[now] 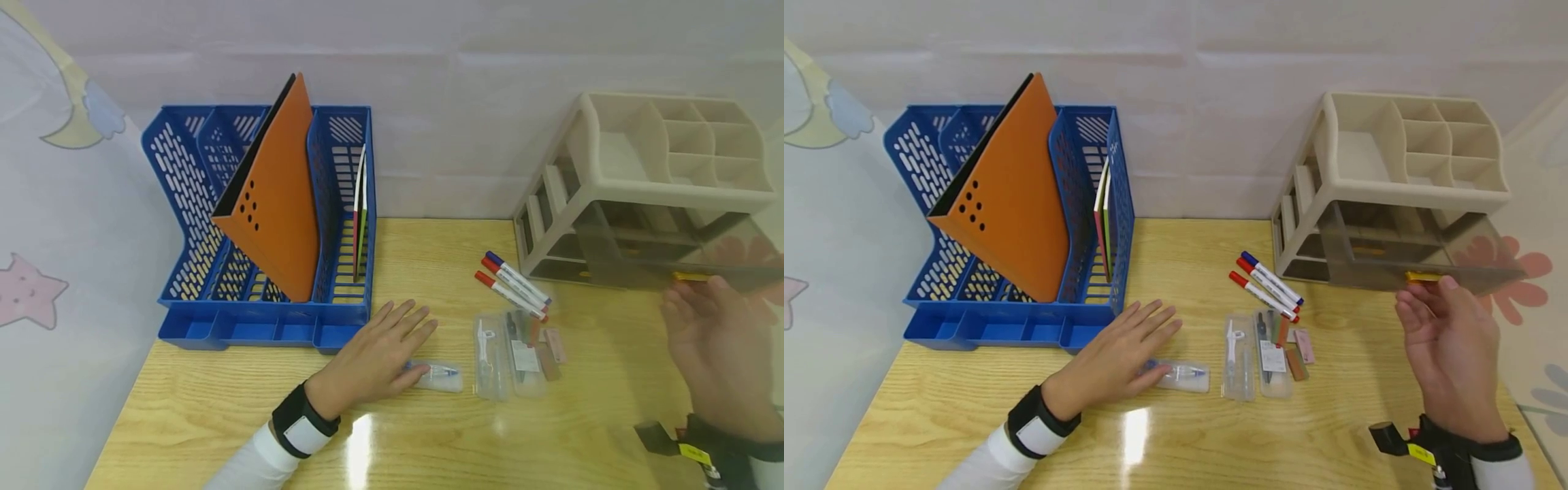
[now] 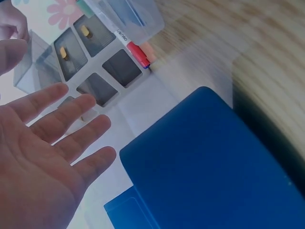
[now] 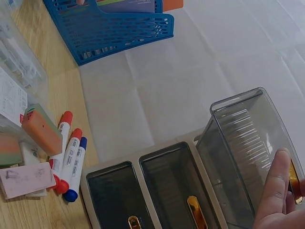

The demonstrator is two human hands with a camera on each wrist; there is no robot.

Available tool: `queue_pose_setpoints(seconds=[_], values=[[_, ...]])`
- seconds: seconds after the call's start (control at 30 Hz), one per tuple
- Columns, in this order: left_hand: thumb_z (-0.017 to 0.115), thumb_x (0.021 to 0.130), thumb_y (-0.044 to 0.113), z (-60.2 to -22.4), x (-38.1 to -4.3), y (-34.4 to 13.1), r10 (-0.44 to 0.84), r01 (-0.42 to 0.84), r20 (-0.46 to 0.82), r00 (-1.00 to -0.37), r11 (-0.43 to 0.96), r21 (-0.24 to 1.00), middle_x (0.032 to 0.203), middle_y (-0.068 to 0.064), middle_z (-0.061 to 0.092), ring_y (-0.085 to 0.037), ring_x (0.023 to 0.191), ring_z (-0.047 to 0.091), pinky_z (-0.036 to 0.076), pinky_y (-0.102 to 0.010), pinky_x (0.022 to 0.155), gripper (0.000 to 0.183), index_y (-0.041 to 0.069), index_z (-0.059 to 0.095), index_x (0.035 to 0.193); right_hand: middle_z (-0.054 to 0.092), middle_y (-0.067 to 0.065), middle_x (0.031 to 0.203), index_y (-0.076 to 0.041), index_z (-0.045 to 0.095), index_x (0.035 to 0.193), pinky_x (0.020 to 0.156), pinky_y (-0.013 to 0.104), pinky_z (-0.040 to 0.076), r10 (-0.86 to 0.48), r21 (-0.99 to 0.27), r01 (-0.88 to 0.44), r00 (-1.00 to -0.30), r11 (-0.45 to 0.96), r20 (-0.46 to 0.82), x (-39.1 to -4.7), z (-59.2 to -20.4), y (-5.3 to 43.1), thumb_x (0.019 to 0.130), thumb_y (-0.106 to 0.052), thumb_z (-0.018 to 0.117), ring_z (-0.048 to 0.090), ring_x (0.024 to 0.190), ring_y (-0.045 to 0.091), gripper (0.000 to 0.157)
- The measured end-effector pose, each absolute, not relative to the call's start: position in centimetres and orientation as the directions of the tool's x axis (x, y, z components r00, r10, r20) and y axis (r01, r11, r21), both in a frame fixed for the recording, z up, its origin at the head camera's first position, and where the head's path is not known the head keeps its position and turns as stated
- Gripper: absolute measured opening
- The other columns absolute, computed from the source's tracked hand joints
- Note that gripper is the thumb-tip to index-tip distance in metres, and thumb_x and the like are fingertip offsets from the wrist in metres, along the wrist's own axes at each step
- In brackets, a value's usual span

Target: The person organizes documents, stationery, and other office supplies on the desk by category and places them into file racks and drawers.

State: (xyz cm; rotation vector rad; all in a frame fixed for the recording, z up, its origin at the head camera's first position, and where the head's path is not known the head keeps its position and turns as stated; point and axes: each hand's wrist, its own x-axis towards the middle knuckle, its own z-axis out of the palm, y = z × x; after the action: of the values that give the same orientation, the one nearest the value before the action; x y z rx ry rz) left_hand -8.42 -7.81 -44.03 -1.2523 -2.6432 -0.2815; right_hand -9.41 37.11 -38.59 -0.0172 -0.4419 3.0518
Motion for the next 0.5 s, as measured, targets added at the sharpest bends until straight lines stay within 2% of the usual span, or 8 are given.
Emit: queue_pose_setpoints(seconds=[0.23,0.5], values=[[0.06,0.102,0.044,-44.0,-8.5,-7.9,0.74,0.778,0.264,-0.619,0.624,0.074,0.155,-0.014,0.053,-0.035,0.147,0.045,0.038,-0.055,0.12,0.059,0.011,0.052,0.15,0.071,0.037,0.095,0.017,0.065,0.104,0.082,0.051,0.063,0.042,-0.271,-0.039,-0.999,-0.962,-0.005,-8.3,-38.6,37.2,0.112,-0.009,0.036,0.072,0.084,0.05,0.04],[0.06,0.102,0.044,-43.9,-8.6,-7.9,0.74,0.777,0.276,-0.613,0.627,0.045,0.153,-0.014,0.055,-0.036,0.146,0.047,0.04,-0.055,0.119,0.057,0.01,0.055,0.148,0.063,0.024,0.109,0.007,0.054,0.111,0.079,0.047,0.063,0.051,-0.28,-0.032,-0.997,-0.96,-0.063,-7.4,-39.1,37.6,0.112,-0.01,0.039,0.066,0.082,0.042,0.022]])
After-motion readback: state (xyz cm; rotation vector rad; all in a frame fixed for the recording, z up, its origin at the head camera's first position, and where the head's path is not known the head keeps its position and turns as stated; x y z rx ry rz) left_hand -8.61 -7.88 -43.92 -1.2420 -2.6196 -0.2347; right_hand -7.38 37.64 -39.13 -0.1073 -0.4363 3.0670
